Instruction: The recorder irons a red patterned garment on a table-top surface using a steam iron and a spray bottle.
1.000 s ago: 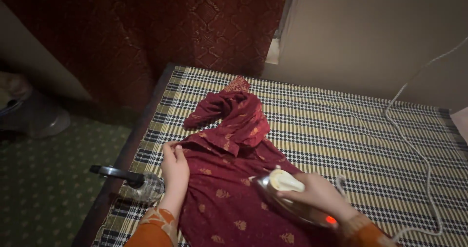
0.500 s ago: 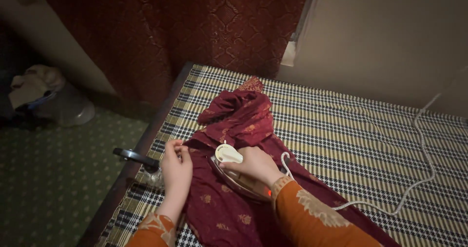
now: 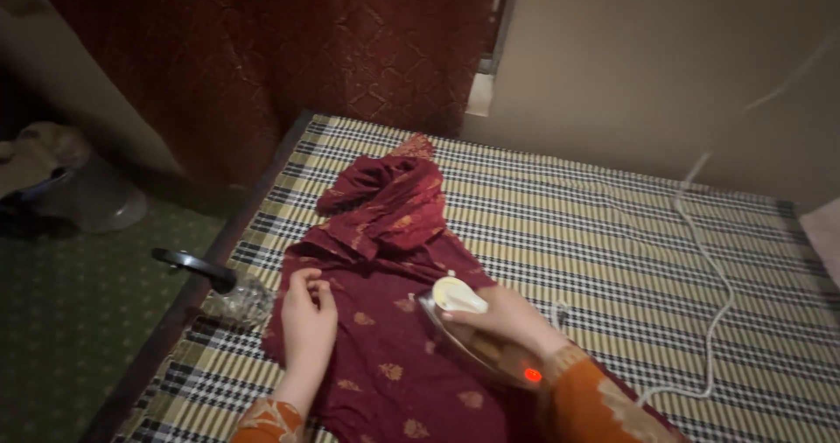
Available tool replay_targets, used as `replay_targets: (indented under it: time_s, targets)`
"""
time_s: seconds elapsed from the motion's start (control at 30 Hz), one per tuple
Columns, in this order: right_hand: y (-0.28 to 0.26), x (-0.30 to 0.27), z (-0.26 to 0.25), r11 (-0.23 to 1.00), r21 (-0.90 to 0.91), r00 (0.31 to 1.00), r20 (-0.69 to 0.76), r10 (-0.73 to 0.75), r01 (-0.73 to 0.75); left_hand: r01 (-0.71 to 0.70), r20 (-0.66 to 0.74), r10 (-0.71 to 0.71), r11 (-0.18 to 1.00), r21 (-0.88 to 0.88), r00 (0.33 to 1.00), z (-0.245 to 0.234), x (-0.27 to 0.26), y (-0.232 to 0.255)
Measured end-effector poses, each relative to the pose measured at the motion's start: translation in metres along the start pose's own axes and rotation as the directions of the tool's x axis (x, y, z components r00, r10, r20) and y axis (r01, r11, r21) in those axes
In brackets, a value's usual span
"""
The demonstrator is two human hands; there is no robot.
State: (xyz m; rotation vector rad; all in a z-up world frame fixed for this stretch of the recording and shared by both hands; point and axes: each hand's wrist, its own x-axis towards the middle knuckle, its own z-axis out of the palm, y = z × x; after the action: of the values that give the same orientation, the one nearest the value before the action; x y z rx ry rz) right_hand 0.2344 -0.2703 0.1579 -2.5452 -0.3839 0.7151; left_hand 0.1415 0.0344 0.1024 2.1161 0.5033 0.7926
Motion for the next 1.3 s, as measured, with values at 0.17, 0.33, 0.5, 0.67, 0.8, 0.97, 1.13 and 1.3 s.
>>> replay_targets:
  time_s: [0.17,0.33,0.5,0.67,0.8,0.97,1.13,1.3]
  targets:
    - [0.092,-0.066,-0.029,0.985,0.034,0.983,-0.069,0.173,-0.171,0.059,0.07,-0.054,0.995,-0.076,0.996,0.04,-0.034,0.036]
    - [0.177,-0.126,-0.058,0.944,0.047,0.928,-0.171,0.33,-0.327,-0.035,0.122,0.047,0.995,-0.095,0.991,0.079,-0.063,0.083]
    - [0.259,-0.171,-0.088,0.837,0.136,0.808,-0.221,0.546,-0.529,-0.102,0.166,0.12,0.988,-0.112,0.979,0.113,-0.088,0.124]
    - [0.325,-0.206,-0.106,0.839,0.216,0.717,-0.44,0.54,-0.499,-0.07,0.383,0.057,0.997,0.019,0.922,0.139,-0.115,0.156]
    - [0.368,-0.216,-0.122,0.86,0.163,0.633,-0.614,0.472,-0.483,-0.212,0.627,0.009,0.945,0.25,0.779,0.165,-0.141,0.182]
    - [0.392,-0.204,-0.147,0.823,0.201,0.615,-0.577,0.537,-0.531,-0.526,0.761,0.075,0.765,0.371,0.645,0.2,-0.152,0.184]
    - [0.41,-0.165,-0.166,0.761,0.376,0.628,-0.43,0.648,-0.529,-0.528,0.755,-0.055,0.682,0.506,0.653,0.211,-0.13,0.177]
    - [0.441,-0.104,-0.177,0.742,0.595,0.602,-0.482,0.636,-0.308,-0.471,0.633,-0.044,0.63,0.618,0.773,0.205,-0.105,0.162]
